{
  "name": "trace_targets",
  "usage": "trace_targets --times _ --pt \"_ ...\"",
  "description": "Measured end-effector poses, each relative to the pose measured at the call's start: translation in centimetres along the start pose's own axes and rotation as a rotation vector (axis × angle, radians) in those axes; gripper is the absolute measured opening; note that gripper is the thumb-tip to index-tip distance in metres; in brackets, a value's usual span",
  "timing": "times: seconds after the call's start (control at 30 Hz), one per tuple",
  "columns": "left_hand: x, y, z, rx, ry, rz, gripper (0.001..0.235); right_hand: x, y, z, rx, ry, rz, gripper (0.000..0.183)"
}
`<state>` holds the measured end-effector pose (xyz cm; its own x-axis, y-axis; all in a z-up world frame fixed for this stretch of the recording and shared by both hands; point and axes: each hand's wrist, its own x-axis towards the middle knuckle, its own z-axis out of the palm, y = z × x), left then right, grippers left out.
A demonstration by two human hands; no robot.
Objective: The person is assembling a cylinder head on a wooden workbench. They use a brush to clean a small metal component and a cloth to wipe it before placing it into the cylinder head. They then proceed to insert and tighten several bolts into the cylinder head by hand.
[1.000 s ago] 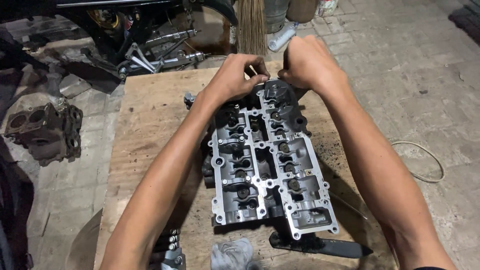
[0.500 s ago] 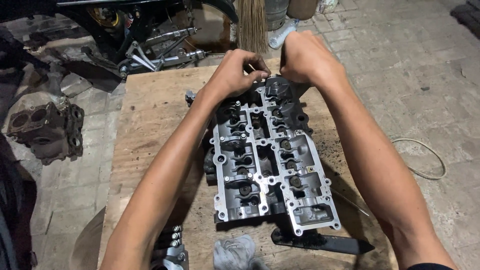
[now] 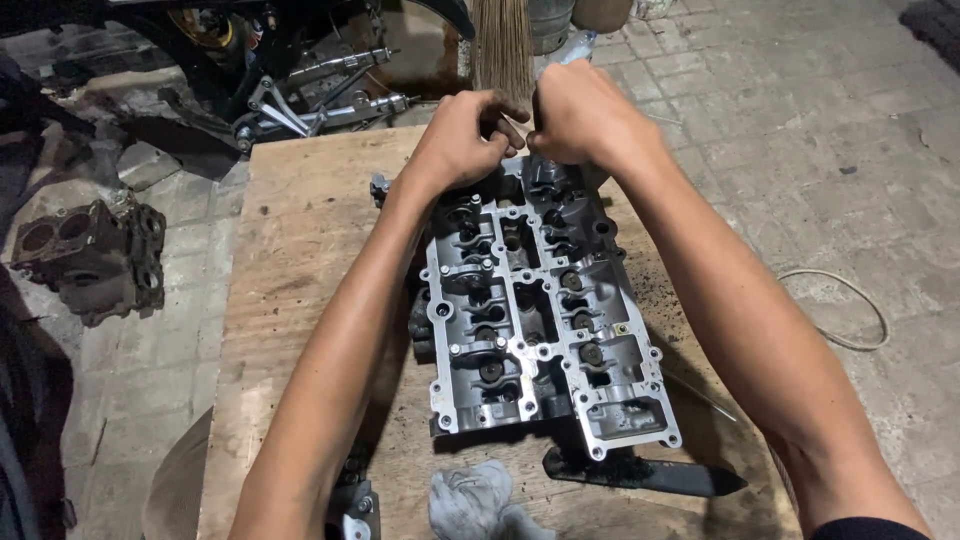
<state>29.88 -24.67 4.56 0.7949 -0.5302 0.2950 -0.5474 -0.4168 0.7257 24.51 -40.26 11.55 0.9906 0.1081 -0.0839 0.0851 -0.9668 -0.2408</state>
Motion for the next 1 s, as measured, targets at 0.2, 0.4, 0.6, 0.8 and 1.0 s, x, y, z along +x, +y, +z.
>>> trace_targets --times 0.2,0.4,0.6,0.8,1.0 --pt "-0.1 -0.1 0.0 -0.018 0.006 0.009 0.038 0.8 -0.5 -0.1 -0.045 0.003 -0.021 0.005" --pt "-0.2 0.3 -0.2 0.018 0.015 -0.011 0.035 1.5 -1.0 1.4 -0.087 0.051 0.071 0.007" --pt "-0.5 0.7 -0.1 0.017 0.017 0.036 0.030 1.3 -1.1 0.9 -0.202 0.048 -0.078 0.025" --pt "-0.1 0.1 0.0 0.015 0.027 0.027 0.030 2.4 0.2 1.7 -0.198 0.128 -0.059 0.016" --pt "-0.3 0.2 -0.1 0.001 0.001 0.047 0.025 1.9 0.0 1.3 -0.155 0.090 -0.017 0.027"
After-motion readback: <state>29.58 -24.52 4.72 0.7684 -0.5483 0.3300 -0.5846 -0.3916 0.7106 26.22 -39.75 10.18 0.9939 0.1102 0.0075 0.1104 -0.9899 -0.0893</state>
